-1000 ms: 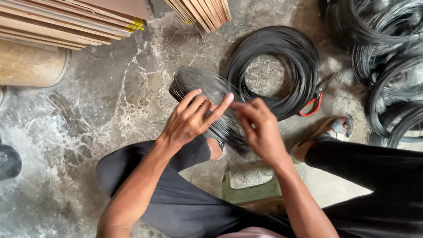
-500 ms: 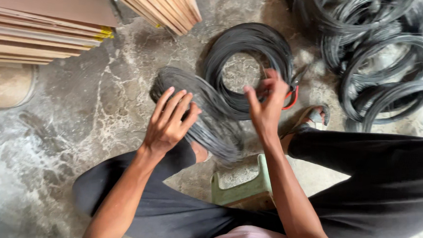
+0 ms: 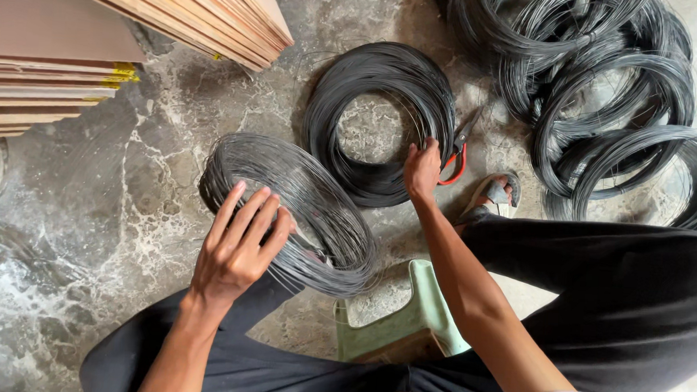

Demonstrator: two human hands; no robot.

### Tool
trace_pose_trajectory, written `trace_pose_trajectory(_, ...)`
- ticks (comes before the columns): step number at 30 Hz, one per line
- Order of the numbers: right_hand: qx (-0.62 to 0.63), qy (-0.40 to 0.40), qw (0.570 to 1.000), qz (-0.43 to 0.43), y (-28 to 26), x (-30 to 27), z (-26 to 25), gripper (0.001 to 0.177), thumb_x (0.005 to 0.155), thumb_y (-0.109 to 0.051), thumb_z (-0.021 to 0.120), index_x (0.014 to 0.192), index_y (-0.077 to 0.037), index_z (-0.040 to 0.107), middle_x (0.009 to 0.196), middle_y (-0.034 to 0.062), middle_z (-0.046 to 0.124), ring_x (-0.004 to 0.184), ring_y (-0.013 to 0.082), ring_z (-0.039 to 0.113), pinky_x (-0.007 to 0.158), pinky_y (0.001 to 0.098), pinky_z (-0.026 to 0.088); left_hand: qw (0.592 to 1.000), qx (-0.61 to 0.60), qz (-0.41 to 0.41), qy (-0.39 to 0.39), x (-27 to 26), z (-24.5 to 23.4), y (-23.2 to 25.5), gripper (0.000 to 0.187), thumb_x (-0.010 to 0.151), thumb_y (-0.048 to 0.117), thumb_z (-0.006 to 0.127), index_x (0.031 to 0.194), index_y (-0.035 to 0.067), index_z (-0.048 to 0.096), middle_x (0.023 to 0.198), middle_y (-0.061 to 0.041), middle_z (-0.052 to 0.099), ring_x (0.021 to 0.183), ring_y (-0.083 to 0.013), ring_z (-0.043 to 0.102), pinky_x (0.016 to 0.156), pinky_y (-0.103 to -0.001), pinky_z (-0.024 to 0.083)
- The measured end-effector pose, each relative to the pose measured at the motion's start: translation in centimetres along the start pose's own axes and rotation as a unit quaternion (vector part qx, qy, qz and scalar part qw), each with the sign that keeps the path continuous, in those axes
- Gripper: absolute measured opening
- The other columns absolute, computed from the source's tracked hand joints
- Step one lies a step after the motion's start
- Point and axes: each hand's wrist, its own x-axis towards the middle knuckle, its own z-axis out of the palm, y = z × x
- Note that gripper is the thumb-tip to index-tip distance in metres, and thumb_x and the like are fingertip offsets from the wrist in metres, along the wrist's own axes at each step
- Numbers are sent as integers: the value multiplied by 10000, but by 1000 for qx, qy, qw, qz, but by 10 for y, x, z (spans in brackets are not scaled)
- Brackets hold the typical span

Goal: The person sits on a small stool and coils a long strand of thin metal wire into a circular bundle by hand. They repeatedly wrap the wire around their fingers and the existing coil to form a neat, compact loop, eventually placing the finished coil on the floor.

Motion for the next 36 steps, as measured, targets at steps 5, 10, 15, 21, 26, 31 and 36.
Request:
trace_pose_trajectory(5, -121, -42, 990, 54, 13, 21, 20, 364, 883, -336, 551, 1137, -133, 387, 1082, 129, 495, 833, 442, 601, 744, 561, 501, 1000, -10, -3, -3, -1, 4, 0, 114, 852, 98, 599, 807, -4, 628, 833, -171, 645, 816, -295, 653, 839, -465, 520)
trace_pose_trajectory(10, -179, -53, 980, 68, 40, 48, 44, 319, 876, -331, 570, 1056, -119, 415, 1092, 98, 486, 785, 417, 623, 698, 553, 515, 1000, -12, -1, -2, 0, 6, -3, 105, 840, 89, 617, 808, -10, 632, 833, -176, 648, 816, -300, 655, 837, -477, 519)
trace_pose_trajectory(15, -188, -23, 981, 34, 49, 50, 45, 142, 899, -195, 443, 989, -86, 432, 1024, 121, 497, 742, 435, 625, 680, 539, 515, 1000, -8, -6, -3, 2, 5, -3, 109, 849, 89, 602, 814, -10, 628, 824, -169, 642, 813, -291, 653, 834, -466, 520)
trace_pose_trajectory(21, 75, -150, 985, 31, 4, -11, 19, 207, 810, -296, 537, 837, -97, 591, 774, 127, 600, 736, 428, 616, 585, 500, 461, 1000, -12, 7, 7, -4, 10, 4, 123, 869, 80, 553, 813, -14, 609, 763, -155, 601, 799, -287, 644, 825, -476, 533)
trace_pose_trajectory(26, 328, -207, 917, 97, -103, -60, -77, 128, 764, -231, 625, 777, -113, 579, 657, 30, 515, 591, 156, 557, 553, 279, 439, 1000, -11, 17, 10, -5, 6, 8, 59, 847, 2, 558, 816, -11, 607, 712, -141, 551, 756, -274, 619, 835, -464, 528)
trace_pose_trajectory(31, 495, -233, 837, 25, -148, -98, -138, 65, 815, -59, 626, 858, -40, 583, 604, 21, 429, 438, 88, 439, 422, 202, 372, 999, -25, 18, 12, -13, 7, 12, 78, 855, -41, 515, 842, -24, 591, 679, -124, 489, 706, -261, 591, 841, -459, 523)
trace_pose_trajectory(36, 258, -274, 889, -260, -190, -154, -189, 136, 791, -176, 682, 876, -72, 660, 691, 95, 568, 611, 216, 594, 585, 310, 499, 999, 2, 14, 43, -15, 9, 14, 159, 847, -61, 488, 950, -21, 602, 655, -100, 441, 659, -245, 560, 824, -446, 528)
